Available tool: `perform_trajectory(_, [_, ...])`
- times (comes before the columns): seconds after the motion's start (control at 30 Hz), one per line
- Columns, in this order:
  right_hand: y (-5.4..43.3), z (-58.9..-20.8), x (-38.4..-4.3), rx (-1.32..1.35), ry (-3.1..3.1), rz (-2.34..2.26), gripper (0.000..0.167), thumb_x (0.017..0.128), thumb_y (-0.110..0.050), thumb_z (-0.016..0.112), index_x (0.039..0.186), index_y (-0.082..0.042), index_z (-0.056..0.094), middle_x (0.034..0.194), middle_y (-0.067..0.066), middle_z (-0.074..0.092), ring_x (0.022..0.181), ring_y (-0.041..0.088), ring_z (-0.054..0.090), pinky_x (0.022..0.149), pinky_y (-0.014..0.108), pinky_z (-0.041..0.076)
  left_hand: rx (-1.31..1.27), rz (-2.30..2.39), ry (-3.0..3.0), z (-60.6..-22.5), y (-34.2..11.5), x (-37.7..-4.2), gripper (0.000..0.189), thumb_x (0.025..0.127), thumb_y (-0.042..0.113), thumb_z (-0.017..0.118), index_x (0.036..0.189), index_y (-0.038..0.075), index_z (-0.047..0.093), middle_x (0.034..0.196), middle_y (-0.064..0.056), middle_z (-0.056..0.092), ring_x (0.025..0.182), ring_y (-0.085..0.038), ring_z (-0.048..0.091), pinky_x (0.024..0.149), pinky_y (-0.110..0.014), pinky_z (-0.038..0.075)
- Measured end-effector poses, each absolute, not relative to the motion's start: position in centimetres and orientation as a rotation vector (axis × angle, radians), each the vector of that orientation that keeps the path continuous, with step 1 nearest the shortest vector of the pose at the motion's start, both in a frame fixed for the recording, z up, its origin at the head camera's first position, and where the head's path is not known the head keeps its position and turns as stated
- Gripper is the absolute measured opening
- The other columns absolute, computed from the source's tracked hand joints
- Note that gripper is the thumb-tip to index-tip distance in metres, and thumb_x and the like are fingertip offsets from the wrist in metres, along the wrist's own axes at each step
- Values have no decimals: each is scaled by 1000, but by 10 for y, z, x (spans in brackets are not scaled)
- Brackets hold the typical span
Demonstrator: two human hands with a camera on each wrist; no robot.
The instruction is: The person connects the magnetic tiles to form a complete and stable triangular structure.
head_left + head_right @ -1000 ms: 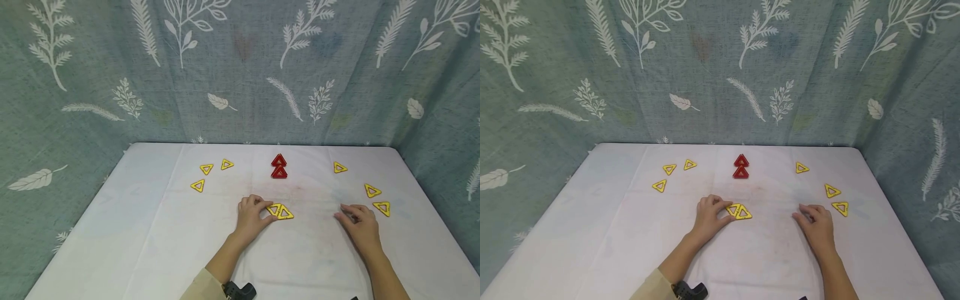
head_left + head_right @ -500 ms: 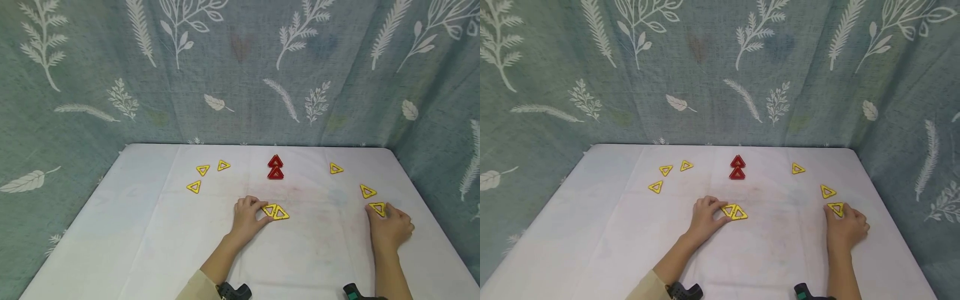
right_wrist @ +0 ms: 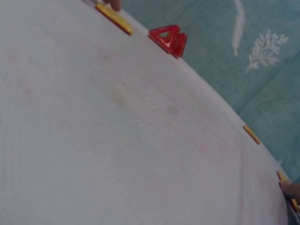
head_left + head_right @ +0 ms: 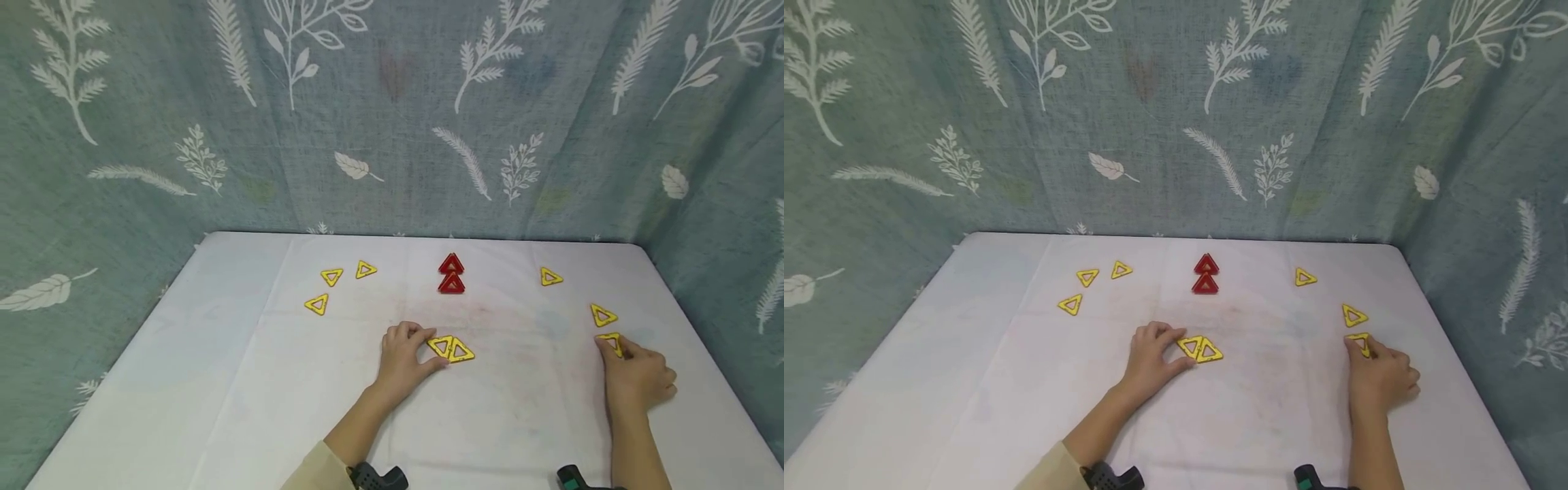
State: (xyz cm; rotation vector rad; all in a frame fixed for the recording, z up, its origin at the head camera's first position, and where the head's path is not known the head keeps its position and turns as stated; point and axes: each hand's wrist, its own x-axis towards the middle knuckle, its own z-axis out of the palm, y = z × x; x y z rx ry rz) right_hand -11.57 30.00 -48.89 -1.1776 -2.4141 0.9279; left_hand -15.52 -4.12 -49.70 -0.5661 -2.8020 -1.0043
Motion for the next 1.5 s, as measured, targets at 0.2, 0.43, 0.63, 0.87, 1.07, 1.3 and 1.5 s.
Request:
perform_trajectory(0.2, [296,-487,-113,-1090,-2436,937,53,88,-37,65,125,0,58,123,30,51,115,48,38,93,59,18,-544,-920,-2822,-500,-35,-157,61,76,45,75,125,15,59,113,-2,45,103,-19,37,90,-39,30])
perform_trajectory(0.43, [286,-486,-111,-1011,-2505,948,51,84,-36,69,119,2,62,118,28,57,109,45,42,87,58,21,-554,-921,-2868,-500,-34,-159,50,78,46,73,118,20,63,112,-1,44,103,-20,36,90,-39,29])
perform_trajectory(0.63, [279,-485,-112,-929,-2544,962,49,82,-33,72,115,2,64,117,28,58,106,45,44,87,58,21,-553,-954,-2845,-499,-37,-157,44,78,43,74,114,21,66,108,-1,45,101,-20,36,89,-40,29])
perform_trajectory(0.87, [274,-484,-112,-845,-2583,987,48,82,-31,74,114,3,64,118,27,56,111,44,45,91,57,20,-601,-961,-2827,-499,-37,-158,43,79,44,73,116,23,68,109,0,47,100,-19,37,89,-39,30])
perform_trajectory(1.07, [264,-483,-112,-722,-2597,1003,46,80,-25,76,114,3,65,115,26,58,107,43,46,90,55,21,-644,-912,-2830,-498,-37,-158,43,80,44,70,118,24,67,110,0,49,101,-19,38,87,-39,30])
perform_trajectory(1.3, [259,-486,-116,-532,-2725,956,48,78,-27,77,116,-1,65,116,25,54,109,43,42,88,57,23,-674,-880,-2834,-497,-38,-158,43,82,44,68,120,23,66,112,-1,49,100,-21,38,87,-38,30])
perform_trajectory(1.5, [255,-483,-117,-348,-2806,967,47,77,-30,77,116,-5,67,118,25,51,111,44,42,85,55,24,-688,-882,-2822,-496,-38,-158,43,82,43,68,120,22,66,111,-1,49,100,-21,38,87,-39,30])
